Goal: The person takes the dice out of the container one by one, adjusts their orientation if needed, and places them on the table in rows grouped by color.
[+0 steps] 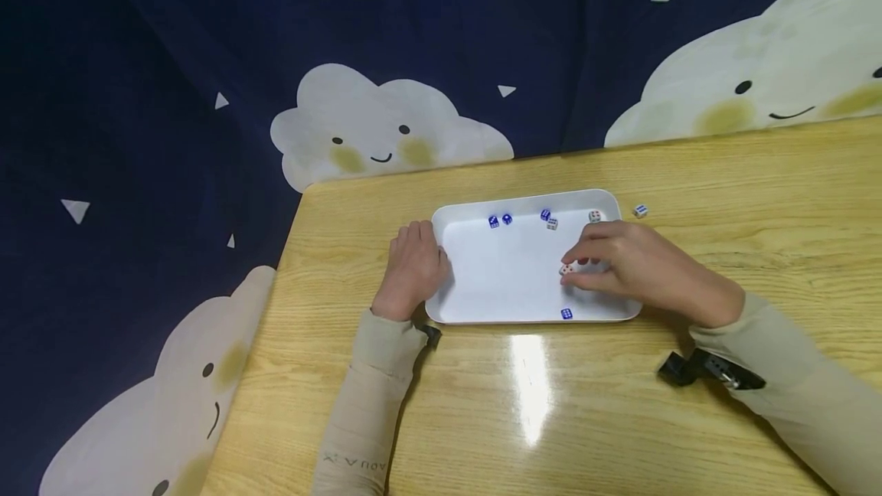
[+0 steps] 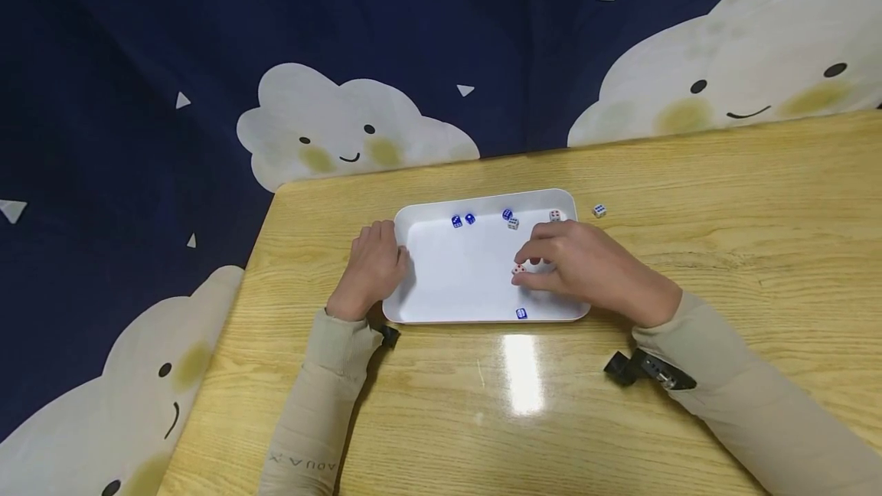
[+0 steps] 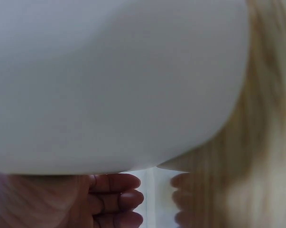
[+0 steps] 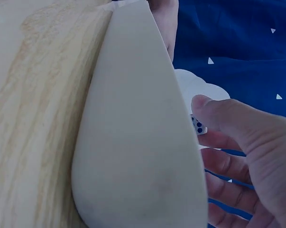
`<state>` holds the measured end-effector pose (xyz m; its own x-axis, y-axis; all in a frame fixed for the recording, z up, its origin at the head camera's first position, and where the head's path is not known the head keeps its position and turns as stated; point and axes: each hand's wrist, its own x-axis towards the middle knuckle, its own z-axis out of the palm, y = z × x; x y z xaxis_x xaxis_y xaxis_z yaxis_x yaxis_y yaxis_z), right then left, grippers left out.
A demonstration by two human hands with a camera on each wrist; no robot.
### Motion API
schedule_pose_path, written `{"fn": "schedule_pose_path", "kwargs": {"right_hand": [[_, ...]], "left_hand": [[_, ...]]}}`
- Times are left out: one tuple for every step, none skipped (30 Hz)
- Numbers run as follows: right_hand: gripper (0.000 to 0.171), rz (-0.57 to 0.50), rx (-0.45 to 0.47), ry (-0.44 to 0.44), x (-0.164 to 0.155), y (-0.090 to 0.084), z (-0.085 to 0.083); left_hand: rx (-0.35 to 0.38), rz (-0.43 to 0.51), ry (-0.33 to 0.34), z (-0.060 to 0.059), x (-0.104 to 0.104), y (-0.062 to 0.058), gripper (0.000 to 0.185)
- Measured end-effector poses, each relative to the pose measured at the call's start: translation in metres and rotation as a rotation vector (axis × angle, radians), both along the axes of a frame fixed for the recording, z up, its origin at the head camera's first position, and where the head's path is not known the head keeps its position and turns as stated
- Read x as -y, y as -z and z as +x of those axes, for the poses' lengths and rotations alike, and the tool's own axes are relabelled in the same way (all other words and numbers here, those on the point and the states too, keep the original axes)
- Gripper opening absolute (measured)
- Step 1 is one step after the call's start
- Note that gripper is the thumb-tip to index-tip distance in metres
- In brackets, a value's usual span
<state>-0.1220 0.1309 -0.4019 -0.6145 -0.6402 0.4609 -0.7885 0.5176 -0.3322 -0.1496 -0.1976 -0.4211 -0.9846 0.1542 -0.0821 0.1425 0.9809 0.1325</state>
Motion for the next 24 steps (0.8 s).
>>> {"fn": "schedule_pose_path", "kwargs": {"right_hand": [[0.019, 0.0, -0.001, 0.003, -0.001, 0.0, 0.0], [0.019, -0.001, -0.003, 0.007, -0.002, -0.001, -0.001], [0.018, 0.0, -0.005, 0.011, -0.002, -0.001, -0.001], [0.018, 0.0, -0.006, 0.015, -0.003, -0.001, -0.001], [0.018, -0.001, -0.008, 0.017, -0.004, -0.002, -0.001], [0.017, -0.005, -0.009, 0.018, -0.004, -0.002, -0.002], [0.017, -0.009, -0.012, 0.018, -0.005, -0.003, -0.002], [0.017, -0.012, -0.018, 0.019, -0.005, -0.003, -0.003], [0.017, -0.015, -0.02, 0.02, -0.006, -0.004, -0.003], [0.017, -0.018, -0.023, 0.02, -0.006, -0.004, -0.004], [0.017, -0.021, -0.023, 0.022, -0.007, -0.005, -0.004], [0.017, -0.022, -0.024, 0.025, -0.008, -0.005, -0.005], [0.017, -0.022, -0.026, 0.027, -0.008, -0.006, -0.005], [0.017, -0.021, -0.026, 0.031, -0.009, -0.006, -0.005], [0.017, -0.018, -0.027, 0.036, -0.01, -0.006, -0.006], [0.017, -0.016, -0.031, 0.041, -0.011, -0.006, -0.006], [0.017, -0.015, -0.032, 0.046, -0.012, -0.006, -0.006], [0.017, -0.012, -0.036, 0.049, -0.012, -0.006, -0.006], [0.017, -0.011, -0.038, 0.052, -0.013, -0.006, -0.007], [0.017, -0.01, -0.038, 0.056, -0.013, -0.006, -0.007], [0.017, -0.009, -0.038, 0.06, -0.014, -0.007, -0.007], [0.017, -0.009, -0.036, 0.064, -0.014, -0.007, -0.007], [0.017, -0.009, -0.032, 0.067, -0.015, -0.008, -0.007], [0.016, -0.008, -0.027, 0.072, -0.015, -0.008, -0.007]], "left_hand": [[-0.002, -0.001, 0.0, 0.0, 0.0, 0.0, 0.033], [-0.003, 0.0, -0.002, 0.0, 0.0, 0.0, 0.033], [-0.003, -0.001, -0.003, 0.0, 0.0, 0.0, 0.033], [-0.001, -0.002, -0.004, 0.0, -0.001, 0.0, 0.033], [-0.001, -0.003, -0.004, 0.0, -0.001, 0.0, 0.033], [0.0, -0.004, -0.005, 0.0, -0.001, 0.0, 0.032], [0.0, -0.005, -0.005, 0.001, -0.001, 0.0, 0.032], [0.001, -0.005, -0.005, 0.001, -0.001, -0.001, 0.032], [0.001, -0.005, -0.005, 0.001, -0.001, -0.001, 0.032], [0.0, -0.005, -0.005, 0.001, -0.001, -0.001, 0.032], [-0.001, -0.004, -0.004, 0.002, -0.001, -0.001, 0.032], [-0.002, -0.004, -0.004, 0.002, -0.001, -0.001, 0.031], [-0.004, -0.004, -0.004, 0.002, -0.001, -0.001, 0.031], [-0.005, -0.005, -0.003, 0.002, -0.001, -0.001, 0.031], [-0.008, -0.006, -0.002, 0.002, -0.001, -0.001, 0.03], [-0.008, -0.008, -0.001, 0.002, -0.001, 0.0, 0.03], [-0.01, -0.008, -0.001, 0.002, -0.001, 0.0, 0.03], [-0.012, -0.007, -0.001, 0.002, 0.0, 0.0, 0.03], [-0.012, -0.005, -0.001, 0.002, 0.0, 0.0, 0.029], [-0.011, -0.004, -0.001, 0.002, 0.0, 0.001, 0.03], [-0.009, -0.003, -0.002, 0.002, 0.0, 0.001, 0.03], [-0.006, -0.002, -0.003, 0.002, 0.0, 0.001, 0.031], [-0.006, -0.002, -0.003, 0.001, 0.0, 0.001, 0.032], [-0.004, -0.002, -0.004, 0.001, 0.0, 0.001, 0.033]]}}
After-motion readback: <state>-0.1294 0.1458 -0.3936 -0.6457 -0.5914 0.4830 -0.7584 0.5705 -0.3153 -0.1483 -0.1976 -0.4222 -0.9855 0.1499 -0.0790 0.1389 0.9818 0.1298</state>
